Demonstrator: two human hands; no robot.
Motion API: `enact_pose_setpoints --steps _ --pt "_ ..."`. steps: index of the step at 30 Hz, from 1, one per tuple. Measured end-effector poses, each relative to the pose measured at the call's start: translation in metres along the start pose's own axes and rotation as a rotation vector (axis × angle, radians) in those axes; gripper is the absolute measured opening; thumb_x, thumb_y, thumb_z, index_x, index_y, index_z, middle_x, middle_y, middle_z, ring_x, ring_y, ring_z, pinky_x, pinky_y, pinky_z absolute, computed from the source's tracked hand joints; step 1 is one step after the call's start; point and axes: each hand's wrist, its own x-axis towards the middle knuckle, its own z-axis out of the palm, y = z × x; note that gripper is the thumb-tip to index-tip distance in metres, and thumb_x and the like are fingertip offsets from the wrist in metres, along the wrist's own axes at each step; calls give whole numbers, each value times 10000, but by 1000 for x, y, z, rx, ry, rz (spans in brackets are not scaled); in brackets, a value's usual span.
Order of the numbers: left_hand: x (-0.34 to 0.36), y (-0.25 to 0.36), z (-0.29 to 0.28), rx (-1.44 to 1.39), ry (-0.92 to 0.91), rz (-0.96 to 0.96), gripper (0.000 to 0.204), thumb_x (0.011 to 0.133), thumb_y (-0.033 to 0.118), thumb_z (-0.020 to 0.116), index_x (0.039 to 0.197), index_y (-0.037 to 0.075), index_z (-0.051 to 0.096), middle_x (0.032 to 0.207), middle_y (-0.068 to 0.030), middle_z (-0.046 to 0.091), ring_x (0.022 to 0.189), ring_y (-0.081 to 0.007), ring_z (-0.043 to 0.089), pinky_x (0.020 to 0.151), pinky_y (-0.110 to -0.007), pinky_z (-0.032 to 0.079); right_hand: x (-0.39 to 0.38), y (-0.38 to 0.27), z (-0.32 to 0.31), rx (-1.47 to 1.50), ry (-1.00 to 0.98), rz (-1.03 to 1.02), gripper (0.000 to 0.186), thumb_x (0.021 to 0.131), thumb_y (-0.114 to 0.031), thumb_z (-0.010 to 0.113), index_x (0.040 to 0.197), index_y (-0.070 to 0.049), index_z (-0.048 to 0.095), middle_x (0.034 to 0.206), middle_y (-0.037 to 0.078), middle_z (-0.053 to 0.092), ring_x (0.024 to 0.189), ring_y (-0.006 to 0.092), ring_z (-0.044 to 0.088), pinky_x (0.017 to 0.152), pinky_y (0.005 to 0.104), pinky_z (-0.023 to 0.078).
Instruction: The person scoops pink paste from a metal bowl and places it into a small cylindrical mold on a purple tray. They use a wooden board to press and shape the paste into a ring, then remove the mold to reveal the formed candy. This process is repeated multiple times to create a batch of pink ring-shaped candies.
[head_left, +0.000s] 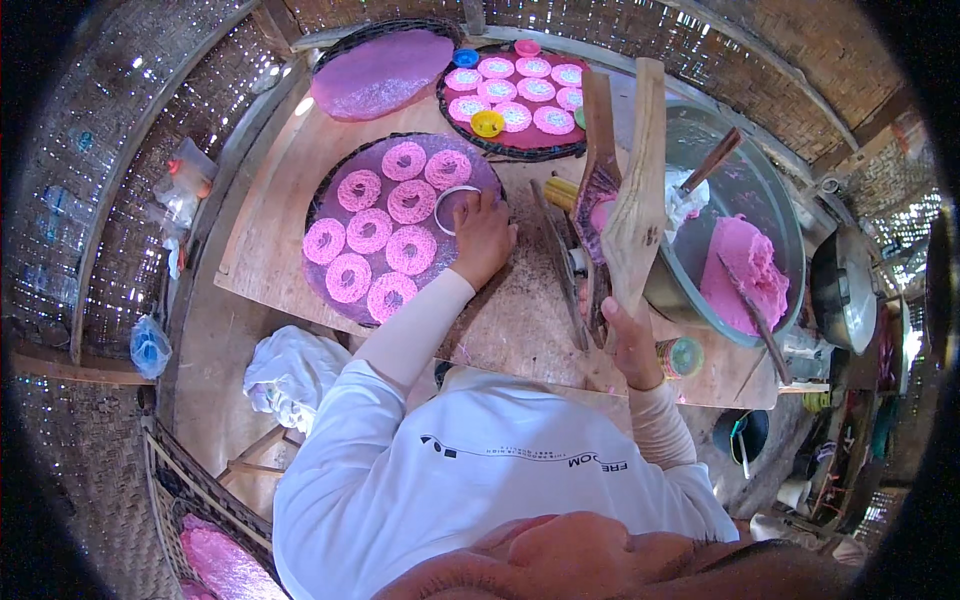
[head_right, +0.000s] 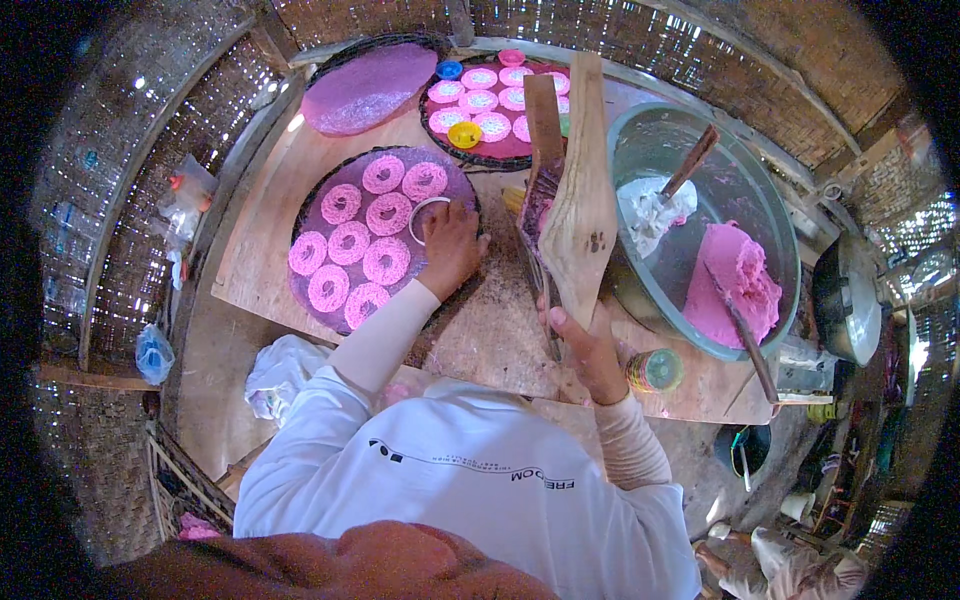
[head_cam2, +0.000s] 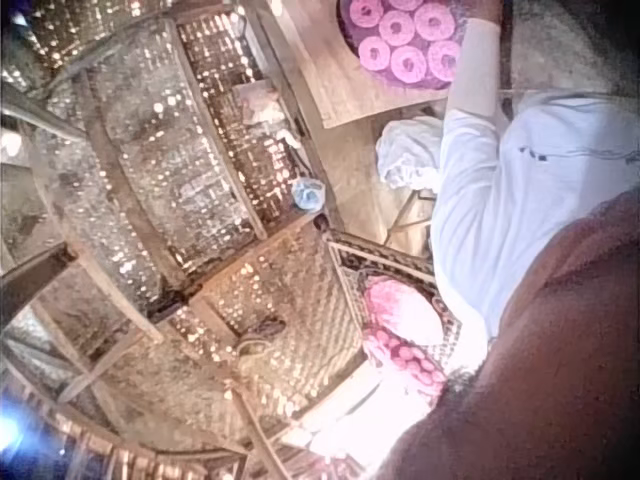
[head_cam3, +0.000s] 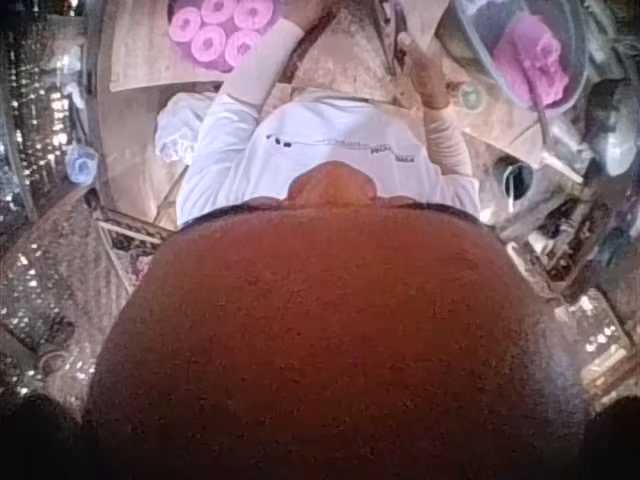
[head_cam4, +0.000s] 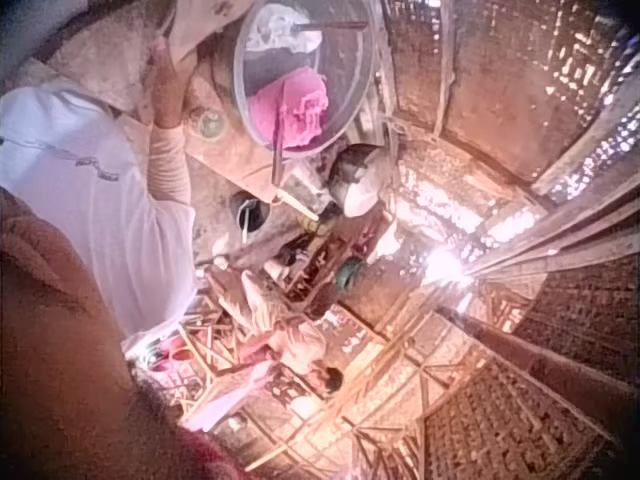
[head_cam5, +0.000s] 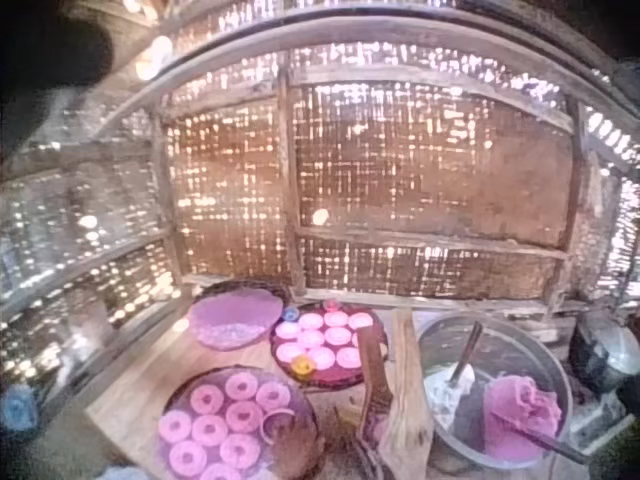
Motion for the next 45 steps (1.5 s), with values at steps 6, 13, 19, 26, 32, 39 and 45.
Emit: enact_pose_setpoints --steps 6,13,19,26,32,39,45 --pt "3 4 5 -15 -1 -17 302 698 207 606 939 26 587 1098 -129 439 1079 -311 385 866 -493 327 -3 -2 1 -43 -13 -14 534 813 -331 557 1207 3 420 1012 69 551 874 136 532 802 271 415" --pt "-53 -2 -30 -59 -108 198 290 705 165 552 945 3 573 1138 -131 445 1054 -315 399 852 -456 331 4 3 -6 -75 -14 -23 553 804 -338 572 1210 3 414 1011 71 549 874 133 534 788 270 425" --pt "-149 -58 -94 23 -323 520 381 772 202 518 1124 58 531 1257 -78 418 1128 -280 380 858 -447 324 13 0 8 -91 -47 4 527 806 -354 582 1165 8 448 991 66 546 870 131 534 771 261 423" --pt "-158 -112 -168 160 -470 326 499 731 250 596 1201 137 469 1214 -75 439 1118 -252 405 864 -402 339 42 1 36 -165 -343 102 334 810 -266 630 1014 -21 533 886 -2 539 758 87 508 658 214 420" --pt "-54 -134 -207 -1410 632 -248 715 776 416 614 1317 47 327 1200 -99 439 1092 -258 420 941 -367 318 77 -28 106 -236 -755 284 385 785 -290 671 1026 -28 523 892 -5 527 788 85 495 685 219 411" --pt "-49 -174 -217 -2519 554 315 766 833 601 413 1373 77 271 1239 -81 461 1169 -280 429 999 -430 336 126 -56 149 -441 -1205 617 740 881 -594 281 1328 -5 307 1186 94 499 956 163 543 825 294 437" --pt "-78 -197 -171 -2535 373 459 629 779 487 585 1254 132 372 1035 -6 455 1056 -240 432 933 -392 348 141 -38 178 -421 -1062 842 634 914 -544 256 1260 -31 397 1024 84 560 823 128 556 727 257 459"
